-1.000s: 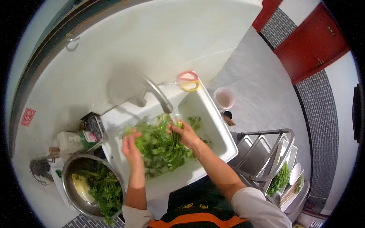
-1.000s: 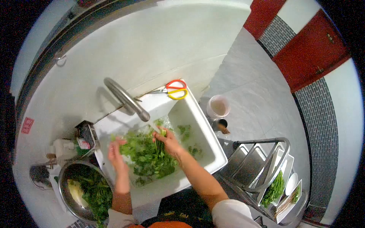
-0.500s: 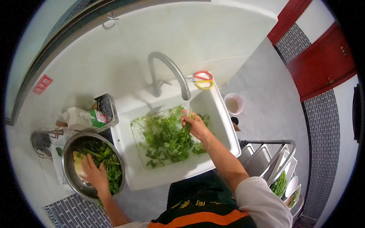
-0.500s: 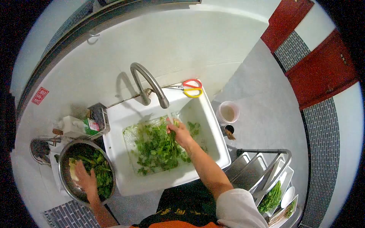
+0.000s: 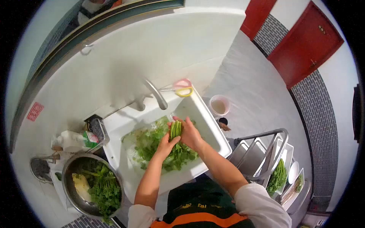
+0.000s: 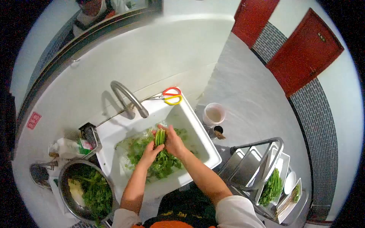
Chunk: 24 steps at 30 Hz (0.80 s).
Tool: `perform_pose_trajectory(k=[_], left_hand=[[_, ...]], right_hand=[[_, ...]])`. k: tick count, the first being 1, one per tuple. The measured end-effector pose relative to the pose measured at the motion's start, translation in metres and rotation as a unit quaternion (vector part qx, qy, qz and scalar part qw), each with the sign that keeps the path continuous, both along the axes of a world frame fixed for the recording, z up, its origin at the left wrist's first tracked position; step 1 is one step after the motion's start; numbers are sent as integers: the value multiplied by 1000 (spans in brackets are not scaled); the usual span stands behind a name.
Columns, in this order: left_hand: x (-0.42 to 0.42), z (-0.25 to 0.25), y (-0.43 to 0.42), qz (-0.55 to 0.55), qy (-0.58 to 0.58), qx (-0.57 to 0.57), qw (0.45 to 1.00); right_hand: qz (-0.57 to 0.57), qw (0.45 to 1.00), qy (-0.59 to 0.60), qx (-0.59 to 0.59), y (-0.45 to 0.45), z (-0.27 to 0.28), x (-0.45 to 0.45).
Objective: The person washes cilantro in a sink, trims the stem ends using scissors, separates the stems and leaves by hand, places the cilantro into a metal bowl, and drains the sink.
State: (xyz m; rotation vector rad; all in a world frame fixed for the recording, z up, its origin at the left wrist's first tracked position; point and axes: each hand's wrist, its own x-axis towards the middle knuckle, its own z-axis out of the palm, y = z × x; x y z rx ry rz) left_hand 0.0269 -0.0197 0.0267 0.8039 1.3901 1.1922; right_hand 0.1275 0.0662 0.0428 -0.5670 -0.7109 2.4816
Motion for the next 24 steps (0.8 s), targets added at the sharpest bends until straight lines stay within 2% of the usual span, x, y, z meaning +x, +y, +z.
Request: perform_pose_trajectory(k=[1, 2, 3, 5, 7, 9, 13, 15, 17, 18, 19, 21, 22, 23, 24], left_hand=[[0, -2, 1, -8, 1, -1, 1000], [-1, -4, 0, -13, -3, -13, 1000], [-1, -6, 0, -19, -7, -25, 999], [-1, -7, 3, -12, -11, -31, 999], [-5, -8, 7, 20, -16, -42, 999], [-6, -5, 8, -5, -19, -53, 998], [-6, -1, 11, 10, -56, -8, 998], [-8, -4, 12, 2, -59, 1, 998], [-10, -7, 16, 31, -12, -63, 997], [-14, -29, 15, 17, -27, -32, 999], [-17, -26, 14, 0, -31, -28, 999], [-25, -20, 12, -65, -52, 5, 997], [-30, -22, 14, -111, 2, -49, 993], [-34, -27, 19, -165, 58, -95, 980], [-38, -46, 20, -162, 153, -104, 969]], right_hand=[[-31, 995, -65, 62, -2, 9, 1], [-11, 968, -180, 175, -5, 20, 9], [-18, 968, -181, 171, -3, 14, 11], [-34, 916, -186, 354, 4, 0, 14], [-30, 928, -206, 309, 6, -1, 14], [-30, 910, -195, 365, 9, -8, 13], [-3, 900, -209, 384, 14, -12, 4], [-47, 980, -125, 151, 8, -9, -4], [-35, 939, -234, 250, 6, -26, -7], [37, 930, -255, 261, 1, -17, -8], [50, 923, -273, 267, 2, -17, -11], [-1, 885, -300, 355, 0, -21, -17], [6, 860, -345, 376, -1, -17, -16], [16, 877, -313, 364, -1, -30, -19], [-1, 851, -318, 418, -6, -10, -14]])
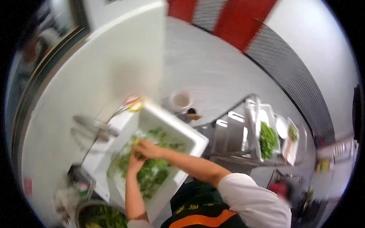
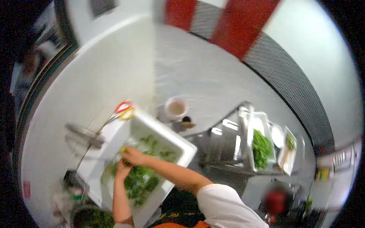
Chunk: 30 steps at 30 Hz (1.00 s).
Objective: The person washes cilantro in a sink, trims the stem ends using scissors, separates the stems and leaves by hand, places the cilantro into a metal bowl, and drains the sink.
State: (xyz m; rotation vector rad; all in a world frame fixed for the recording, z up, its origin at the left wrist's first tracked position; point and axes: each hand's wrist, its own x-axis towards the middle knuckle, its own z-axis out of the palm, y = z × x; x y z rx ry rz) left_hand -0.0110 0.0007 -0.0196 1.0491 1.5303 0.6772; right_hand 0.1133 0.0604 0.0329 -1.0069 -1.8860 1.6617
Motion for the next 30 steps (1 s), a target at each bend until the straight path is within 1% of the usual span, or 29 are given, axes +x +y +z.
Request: perform_pose_trajectory(k=[1, 2, 3, 4, 5, 6, 7, 8, 9, 10, 11, 13, 14, 15, 16, 17, 18, 19, 21, 22, 23, 25, 26, 27, 28, 29, 30], left_hand=[[-9, -39, -3, -8, 92, 15, 996], [-12, -39, -4, -20, -2, 24, 1000], [-13, -39, -5, -33, -98, 24, 994], [-12, -38, -5, -34, -84, 14, 996], [-18, -46, -4, 44, -150, -42, 987], [-25, -54, -4, 131, -213, -90, 964], [-29, -59, -1, 290, -342, -187, 874], [-29, -59, -2, 276, -340, -187, 879], [-29, -57, -10, 139, -123, -74, 980], [-30, -55, -12, -13, 106, 53, 993], [-33, -51, -4, -27, 111, 62, 992], [-29, -56, -6, 69, 60, -19, 996], [-42, -74, -3, 17, 107, 9, 994], [-50, -77, 4, 5, 113, 15, 993], [-47, -80, 12, 48, 118, 11, 992], [-42, -87, 13, 95, 120, 2, 988], [-45, -96, 11, 91, 122, -2, 988], [-56, -105, 12, 119, 85, 32, 989], [-68, -115, 29, 174, 5, 107, 979], [-69, -111, 28, 207, -35, 76, 975], [-66, -104, 29, 208, -34, 74, 975], [-53, -80, 26, 255, 63, 8, 965], [-53, -80, 20, 261, 56, 24, 963], [-48, -79, 13, 273, 59, 21, 960], [-46, -78, 6, 292, 60, -2, 955], [-44, -77, -5, 313, 61, -25, 948], [-42, -75, -13, 289, 60, -46, 954]], right_hand=[[4, 999, -26, 34, -4, -1, 3], [-13, 995, -36, 88, -10, -7, 0], [-28, 986, 0, 163, -15, -2, 5], [-10, 987, 30, 160, -21, 22, 16], [-42, 984, 44, 170, -30, 39, 25], [-87, 979, 65, 170, -37, 45, 34], [-127, 973, 90, 170, -46, 45, 38], [-140, 970, 88, 176, -49, 23, 41], [-132, 980, 36, 144, -50, -18, 45], [-125, 986, -14, 113, -49, -40, 49], [-140, 983, -9, 119, -45, -37, 50], [-141, 983, 60, 106, -47, -35, 63], [-137, 985, 7, 109, -45, -38, 70], [-150, 982, 13, 113, -45, -26, 77], [-133, 985, 49, 103, -46, -1, 92], [-111, 986, 82, 89, -50, 12, 109], [-118, 983, 77, 118, -48, 8, 118], [-122, 982, 82, 115, -51, 18, 133], [-115, 971, 187, 98, -49, 67, 192], [-104, 969, 211, 78, -53, 90, 224], [-91, 966, 234, 56, -58, 114, 260], [-72, 977, 200, 36, -72, 162, 339], [-125, 973, 189, 53, -81, 169, 374], [-135, 971, 197, 2, -88, 184, 408], [-163, 977, 134, -32, -96, 197, 440], [-167, 982, 85, -21, -98, 196, 472], [-191, 980, 34, -38, -101, 191, 502]])
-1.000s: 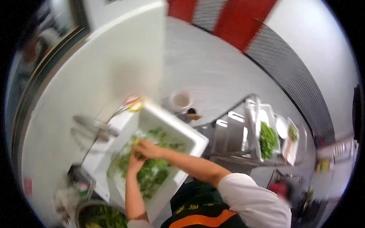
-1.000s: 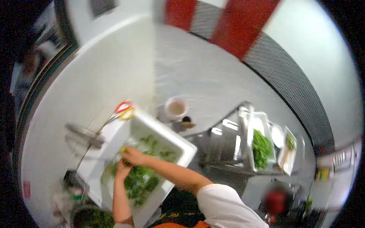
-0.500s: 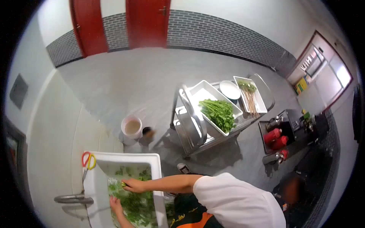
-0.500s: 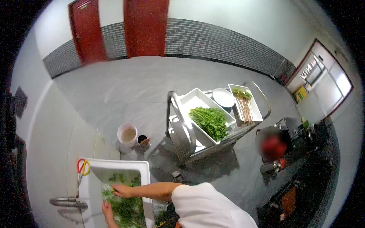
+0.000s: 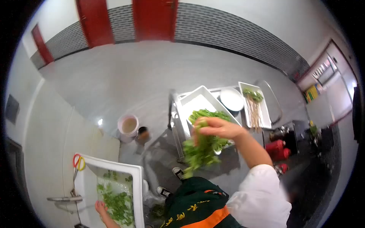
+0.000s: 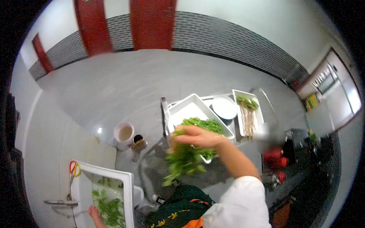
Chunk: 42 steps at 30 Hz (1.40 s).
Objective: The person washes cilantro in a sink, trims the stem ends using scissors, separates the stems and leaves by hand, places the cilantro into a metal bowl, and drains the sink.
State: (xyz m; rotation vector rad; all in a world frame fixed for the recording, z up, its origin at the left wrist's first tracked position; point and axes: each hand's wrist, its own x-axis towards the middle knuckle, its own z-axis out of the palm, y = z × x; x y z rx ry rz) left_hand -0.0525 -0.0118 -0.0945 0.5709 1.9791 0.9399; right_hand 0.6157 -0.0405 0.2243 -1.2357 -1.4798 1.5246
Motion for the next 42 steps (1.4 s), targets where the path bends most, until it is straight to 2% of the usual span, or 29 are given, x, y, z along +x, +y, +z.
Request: perform_pose_trajectory(k=[1, 2, 3, 4, 5, 6, 8, 9, 10, 11, 13, 14, 16, 18, 19, 21, 22, 23, 24, 25, 26, 28, 29, 30, 33, 35, 36, 40, 42], left_hand=[[3, 2, -10, -19, -9, -20, 1000], [-21, -49, -24, 19, 36, 64, 997], [42, 23, -34, 38, 19, -2, 999], [-1, -40, -57, 3, 3, 73, 997], [-18, -61, -71, -89, 142, 11, 986], [7, -35, -76, -28, 91, -8, 995], [54, 19, -58, 15, 126, -62, 990], [60, 27, -43, 36, 38, -35, 998], [80, 63, -36, 71, 12, -31, 997], [79, 59, -18, 113, -65, -5, 991], [94, 79, 8, 156, -161, 90, 970], [87, 67, 21, 188, -231, 136, 945], [74, 51, 47, 225, -325, 190, 899], [67, 45, 58, 241, -357, 192, 882], [61, 39, 57, 257, -390, 201, 861], [44, 30, 53, 282, -427, 215, 832], [38, 26, 40, 250, -369, 136, 885], [35, 19, 25, 214, -307, 55, 926], [28, 0, 8, 228, -263, 5, 937], [20, -24, -13, 241, -217, -47, 945], [10, -47, -35, 170, -105, -105, 974], [7, -63, -74, 75, 80, -157, 982], [8, -55, -90, 55, 150, -152, 975], [7, -51, -99, 61, 146, -157, 975], [9, -36, -113, 89, 178, -157, 967], [13, -29, -115, 2, 283, -189, 940], [14, -29, -115, 4, 276, -194, 941], [23, -29, -104, -3, 293, -105, 950], [28, -32, -99, 5, 317, -86, 944]], right_hand=[[-19, 997, -70, -16, 1, -11, 28], [-71, 987, -104, -95, 3, -22, 48], [-89, 970, -154, -167, 12, -31, 62], [-78, 964, -141, -213, 26, -45, 74], [-148, 939, -178, -253, 39, -63, 80], [-109, 936, -193, -273, 55, -125, 128], [-74, 920, -226, -310, 80, -173, 157], [-88, 882, -389, -252, 86, -165, 145], [-79, 854, -451, -247, 100, -151, 129], [-86, 820, -510, -244, 108, -141, 117], [-5, 730, -682, -30, 128, -143, 125], [-34, 693, -719, 41, 136, -136, 109], [-52, 693, -668, 268, 150, -116, 52], [-32, 847, -499, 180, 159, -64, -57], [-3, 882, -403, 244, 167, -88, -78], [104, 906, -367, 182, 165, -89, -172], [156, 931, -320, 83, 162, -87, -227], [217, 942, -251, 57, 162, -106, -270], [281, 944, -160, 59, 163, -137, -313], [306, 949, -47, -58, 162, -165, -357], [318, 938, 7, -136, 160, -180, -402], [340, 928, 20, -154, 168, -223, -473], [366, 926, -69, -58, 173, -221, -502], [387, 908, -154, 40, 181, -219, -526], [392, 908, -82, 121, 206, -259, -578], [416, 845, -164, 294, 223, -258, -597], [398, 832, -168, 348, 225, -249, -603], [399, 835, -117, 361, 243, -236, -619], [354, 895, -64, 265, 236, -225, -630]])
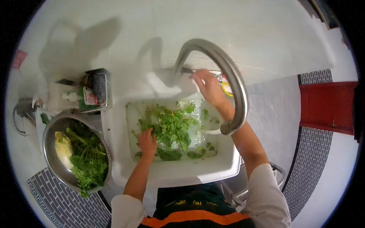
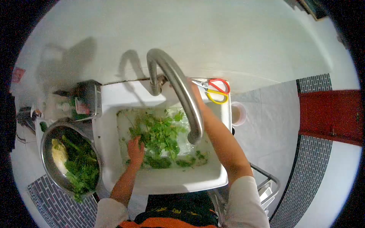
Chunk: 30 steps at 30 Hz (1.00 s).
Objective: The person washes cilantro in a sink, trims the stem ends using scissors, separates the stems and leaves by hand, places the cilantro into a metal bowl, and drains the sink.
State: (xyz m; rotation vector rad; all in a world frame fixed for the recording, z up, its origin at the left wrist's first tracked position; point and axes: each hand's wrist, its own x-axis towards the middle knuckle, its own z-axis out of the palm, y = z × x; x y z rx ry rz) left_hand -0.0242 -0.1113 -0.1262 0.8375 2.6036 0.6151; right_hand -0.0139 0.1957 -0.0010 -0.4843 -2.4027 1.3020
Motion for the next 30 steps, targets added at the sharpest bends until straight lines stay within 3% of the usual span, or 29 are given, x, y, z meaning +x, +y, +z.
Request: perform_pose_trajectory(k=[1, 4, 6, 7, 8, 9, 11, 15, 16, 17, 19, 20, 21, 23, 24, 26, 30], left_hand=[[1, -2, 4, 35, 18, -15, 999], [-1, -2, 8, 103, 26, -40, 994], [-4, -4, 8, 138, 16, -40, 989], [-4, -6, 7, 98, 39, -17, 994], [-4, -7, 6, 58, 63, 7, 996], [-5, -9, 11, 60, 66, 8, 996], [5, -11, 25, 6, 64, 28, 998], [3, -24, 51, -5, 80, 35, 996], [2, -28, 52, -86, 127, -32, 988], [2, -30, 51, -165, 175, -98, 966], [-4, -42, 41, -204, 165, -112, 958], [-6, -48, 36, -242, 158, -128, 949], [-6, -44, 31, -241, 158, -127, 949], [-3, -26, 18, -268, 152, -1, 951], [0, -16, 11, -268, 152, -2, 951], [6, 1, -2, -357, 113, -6, 927], [13, 3, -17, -291, 154, 37, 943]], right_hand=[[-6, 997, 28, -70, 3, 1, -9], [-56, 994, -7, -92, 0, -32, 4], [-106, 989, -79, 67, -29, -25, 27], [32, 978, -81, 192, -43, -61, 57], [168, 932, -79, 310, -56, -96, 86], [268, 834, -443, 189, -88, -101, 79], [274, 910, -227, 211, -118, -162, 118], [411, 841, -135, 325, -118, -135, 112], [441, 818, -116, 350, -118, -122, 114], [441, 818, -121, 349, -116, -108, 118], [419, 861, -114, 265, -106, -80, 126], [350, 913, -62, 201, -104, -80, 132], [351, 912, -63, 201, -103, -79, 138], [178, 977, -110, 31, -100, -80, 144], [179, 977, -109, 29, -101, -84, 142], [57, 987, -132, -68, -110, -99, 133], [36, 976, -207, -53, -131, -124, 111]])
